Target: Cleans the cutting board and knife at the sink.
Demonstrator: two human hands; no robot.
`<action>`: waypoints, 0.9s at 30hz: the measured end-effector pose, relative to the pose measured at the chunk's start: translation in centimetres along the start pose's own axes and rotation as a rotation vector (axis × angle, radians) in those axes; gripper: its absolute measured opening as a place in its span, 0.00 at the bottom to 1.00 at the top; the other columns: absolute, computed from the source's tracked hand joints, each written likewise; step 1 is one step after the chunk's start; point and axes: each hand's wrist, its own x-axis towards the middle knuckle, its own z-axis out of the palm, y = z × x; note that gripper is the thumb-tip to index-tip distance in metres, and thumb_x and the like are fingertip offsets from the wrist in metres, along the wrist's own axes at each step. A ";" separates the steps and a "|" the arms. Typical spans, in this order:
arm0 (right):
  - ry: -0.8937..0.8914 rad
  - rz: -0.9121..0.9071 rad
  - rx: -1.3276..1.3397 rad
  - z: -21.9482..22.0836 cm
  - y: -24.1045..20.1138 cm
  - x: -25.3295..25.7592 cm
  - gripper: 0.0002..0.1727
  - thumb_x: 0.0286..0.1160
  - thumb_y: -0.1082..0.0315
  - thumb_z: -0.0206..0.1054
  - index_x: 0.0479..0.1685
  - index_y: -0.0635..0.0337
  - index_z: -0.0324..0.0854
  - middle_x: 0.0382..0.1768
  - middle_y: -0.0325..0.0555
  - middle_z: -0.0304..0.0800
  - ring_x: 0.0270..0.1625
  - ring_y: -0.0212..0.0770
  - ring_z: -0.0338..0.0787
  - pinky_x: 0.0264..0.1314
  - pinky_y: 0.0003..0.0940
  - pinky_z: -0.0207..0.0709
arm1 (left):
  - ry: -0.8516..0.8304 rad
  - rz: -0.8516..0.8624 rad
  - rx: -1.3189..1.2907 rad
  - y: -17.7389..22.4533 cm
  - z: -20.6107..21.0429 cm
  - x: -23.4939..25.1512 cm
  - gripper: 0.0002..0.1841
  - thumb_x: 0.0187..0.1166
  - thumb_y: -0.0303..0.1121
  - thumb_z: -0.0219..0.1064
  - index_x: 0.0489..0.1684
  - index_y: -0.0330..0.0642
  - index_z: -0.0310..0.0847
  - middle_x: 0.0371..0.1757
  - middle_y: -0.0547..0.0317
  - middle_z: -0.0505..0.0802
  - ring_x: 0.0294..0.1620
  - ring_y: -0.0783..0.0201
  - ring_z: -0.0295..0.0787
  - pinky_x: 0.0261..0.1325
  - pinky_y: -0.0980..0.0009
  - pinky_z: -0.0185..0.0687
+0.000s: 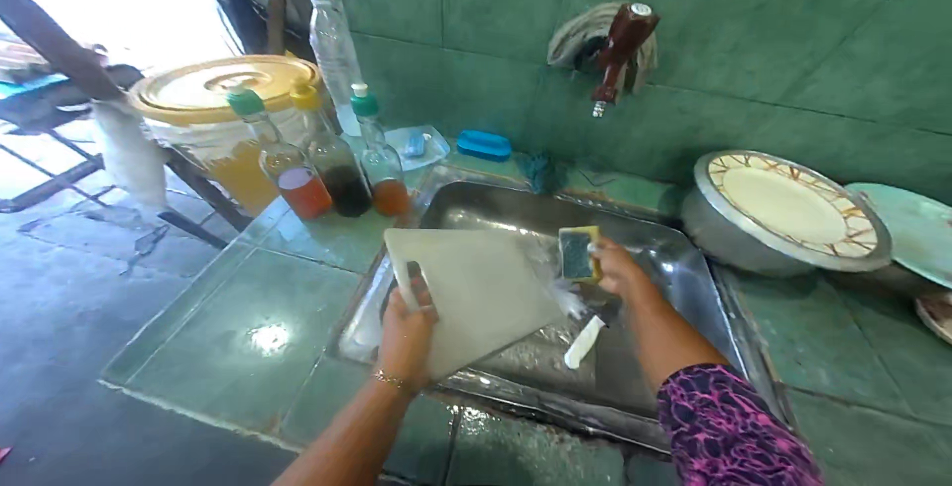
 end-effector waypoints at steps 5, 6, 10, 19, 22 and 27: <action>0.162 0.124 0.505 -6.6 0.1 -2.3 0.24 0.94 0.49 0.44 0.74 0.52 0.69 0.58 0.51 0.84 0.57 0.47 0.87 0.56 0.51 0.84 | -0.028 -0.005 -0.141 -0.1 -0.6 -0.1 0.07 0.76 0.16 0.60 0.47 0.32 0.76 0.36 0.50 0.91 0.31 0.60 0.91 0.34 0.63 0.91; 0.189 0.140 0.508 -7.9 0.6 -2.2 0.27 0.92 0.44 0.44 0.73 0.52 0.70 0.58 0.51 0.84 0.57 0.48 0.87 0.56 0.51 0.83 | -0.036 -0.009 -0.147 -0.2 -0.9 0.0 0.06 0.77 0.16 0.60 0.46 0.32 0.76 0.35 0.51 0.91 0.30 0.61 0.90 0.34 0.64 0.90; 0.111 0.122 0.279 -10.0 1.9 -2.9 0.30 0.89 0.41 0.51 0.80 0.48 0.67 0.63 0.54 0.84 0.58 0.51 0.88 0.55 0.52 0.85 | -0.069 -0.031 -0.137 0.4 -1.8 -0.1 0.06 0.77 0.15 0.58 0.46 0.33 0.74 0.34 0.52 0.90 0.27 0.63 0.89 0.31 0.66 0.90; -0.436 0.026 -0.215 8.0 -7.2 -1.9 0.28 0.88 0.67 0.61 0.86 0.56 0.64 0.64 0.61 0.83 0.58 0.52 0.88 0.57 0.49 0.84 | -0.135 -0.137 -0.103 1.4 -3.2 -1.2 0.29 0.81 0.16 0.57 0.83 0.36 0.55 0.54 0.42 0.91 0.41 0.53 0.95 0.38 0.59 0.92; -0.489 -0.128 -0.018 14.4 -13.0 0.3 0.25 0.91 0.60 0.57 0.84 0.58 0.66 0.67 0.59 0.82 0.61 0.51 0.87 0.62 0.49 0.84 | -0.132 -0.108 -0.106 1.1 -3.2 -0.9 0.25 0.80 0.16 0.58 0.77 0.34 0.62 0.51 0.43 0.92 0.39 0.54 0.94 0.37 0.61 0.92; -0.340 -0.281 -0.343 17.6 -17.4 1.7 0.34 0.87 0.56 0.65 0.87 0.63 0.61 0.75 0.67 0.76 0.58 0.58 0.91 0.57 0.49 0.87 | -0.094 -0.054 -0.158 0.8 -2.7 -0.1 0.15 0.75 0.13 0.62 0.57 0.29 0.72 0.43 0.48 0.88 0.33 0.61 0.89 0.38 0.66 0.90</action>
